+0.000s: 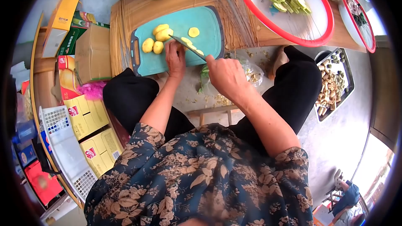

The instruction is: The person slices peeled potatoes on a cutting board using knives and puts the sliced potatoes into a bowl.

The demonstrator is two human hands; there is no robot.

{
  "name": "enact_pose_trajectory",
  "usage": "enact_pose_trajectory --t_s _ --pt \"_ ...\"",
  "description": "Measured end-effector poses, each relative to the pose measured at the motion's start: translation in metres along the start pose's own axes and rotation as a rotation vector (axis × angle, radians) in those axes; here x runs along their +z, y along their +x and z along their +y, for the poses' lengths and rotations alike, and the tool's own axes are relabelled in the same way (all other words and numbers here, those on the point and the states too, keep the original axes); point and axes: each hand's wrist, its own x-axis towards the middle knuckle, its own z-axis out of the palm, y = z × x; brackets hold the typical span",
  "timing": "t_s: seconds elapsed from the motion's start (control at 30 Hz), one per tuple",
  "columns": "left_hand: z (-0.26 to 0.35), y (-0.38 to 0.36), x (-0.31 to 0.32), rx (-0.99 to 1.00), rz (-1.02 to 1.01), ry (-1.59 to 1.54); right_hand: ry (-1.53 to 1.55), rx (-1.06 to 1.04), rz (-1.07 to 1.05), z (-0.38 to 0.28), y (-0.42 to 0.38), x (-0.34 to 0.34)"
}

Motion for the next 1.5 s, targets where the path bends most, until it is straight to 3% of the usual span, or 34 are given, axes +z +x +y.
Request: enact_pose_trajectory --t_s 0.43,0.93,1.5 --pt "0.005 0.002 -0.003 0.012 0.007 -0.017 -0.021 0.015 0.001 0.0 -0.011 0.001" --pt "0.005 0.001 -0.002 0.009 0.016 -0.002 -0.08 -0.046 0.074 0.009 0.038 0.036" --pt "0.006 0.0 -0.002 -0.021 0.034 -0.016 -0.029 -0.047 0.056 -0.002 -0.01 0.004"
